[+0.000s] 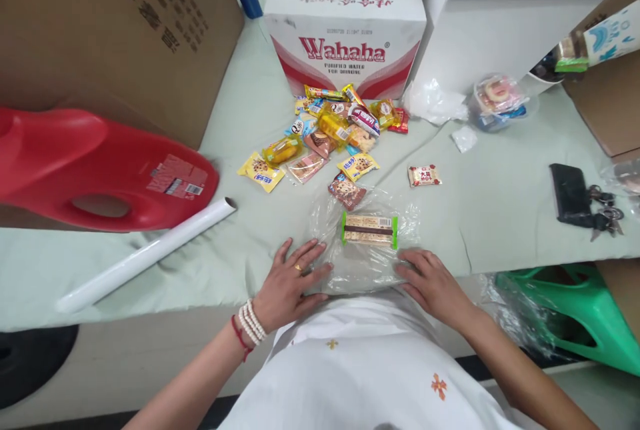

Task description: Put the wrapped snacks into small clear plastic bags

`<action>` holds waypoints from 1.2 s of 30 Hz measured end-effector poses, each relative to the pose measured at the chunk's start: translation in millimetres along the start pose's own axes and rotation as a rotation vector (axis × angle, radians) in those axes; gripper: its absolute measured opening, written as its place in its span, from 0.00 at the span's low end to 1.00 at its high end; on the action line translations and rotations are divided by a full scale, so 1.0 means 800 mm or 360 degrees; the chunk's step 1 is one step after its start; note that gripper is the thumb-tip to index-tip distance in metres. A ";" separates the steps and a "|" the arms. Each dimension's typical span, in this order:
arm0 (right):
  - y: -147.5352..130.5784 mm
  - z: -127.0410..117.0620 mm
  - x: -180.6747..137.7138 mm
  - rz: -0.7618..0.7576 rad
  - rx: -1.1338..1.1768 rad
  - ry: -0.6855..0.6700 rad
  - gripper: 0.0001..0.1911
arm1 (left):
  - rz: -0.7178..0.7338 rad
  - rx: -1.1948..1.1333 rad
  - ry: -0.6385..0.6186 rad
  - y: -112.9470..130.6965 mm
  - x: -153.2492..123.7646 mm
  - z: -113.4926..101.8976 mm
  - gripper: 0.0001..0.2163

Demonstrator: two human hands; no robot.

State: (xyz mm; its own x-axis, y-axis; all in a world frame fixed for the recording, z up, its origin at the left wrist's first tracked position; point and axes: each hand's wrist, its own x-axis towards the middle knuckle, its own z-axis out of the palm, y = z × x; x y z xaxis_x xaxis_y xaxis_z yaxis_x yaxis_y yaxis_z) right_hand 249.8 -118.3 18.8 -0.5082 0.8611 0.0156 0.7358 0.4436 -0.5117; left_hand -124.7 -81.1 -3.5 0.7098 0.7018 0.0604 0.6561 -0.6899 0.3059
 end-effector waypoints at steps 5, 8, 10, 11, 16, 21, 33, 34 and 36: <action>0.023 -0.012 0.007 -0.0088 0.0335 0.0007 0.12 | 0.0007 -0.0017 0.0038 -0.016 0.018 -0.013 0.23; 0.029 -0.045 0.017 -0.0131 0.0369 -0.0117 0.10 | 0.0022 -0.0046 0.0005 -0.022 0.027 -0.017 0.26; 0.026 -0.062 0.029 -0.0089 0.0250 -0.0073 0.12 | 0.0013 -0.0065 0.0044 -0.023 0.030 -0.018 0.22; 0.021 -0.066 0.039 -0.0051 0.0147 -0.0006 0.14 | 0.0011 -0.0079 0.0073 -0.022 0.030 -0.017 0.19; -0.009 -0.050 0.115 0.0131 -0.0354 -0.0127 0.31 | 0.0036 -0.0187 0.0150 -0.020 0.024 -0.018 0.15; -0.018 -0.031 0.148 0.0202 -0.0504 -0.0394 0.26 | -0.0210 -0.0340 0.0202 -0.025 0.013 -0.016 0.15; -0.003 -0.084 0.132 0.0097 -0.0335 -0.0135 0.23 | -0.0225 -0.0337 0.0218 -0.030 0.010 0.000 0.22; -0.007 -0.083 0.135 0.0082 -0.0326 -0.0110 0.24 | -0.0223 -0.0318 0.0247 -0.030 0.009 0.000 0.22; -0.016 -0.071 0.143 0.0054 -0.0308 -0.0106 0.25 | -0.0227 -0.0253 0.0344 -0.026 0.007 -0.001 0.23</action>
State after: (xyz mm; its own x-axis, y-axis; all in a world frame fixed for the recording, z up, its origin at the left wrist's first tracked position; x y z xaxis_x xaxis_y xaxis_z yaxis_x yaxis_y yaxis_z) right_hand 207.5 -11.2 75.5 -0.5057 0.8607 -0.0588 0.8219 0.4599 -0.3362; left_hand -134.8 -62.8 -9.0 0.5313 0.8228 0.2016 0.6847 -0.5573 0.4698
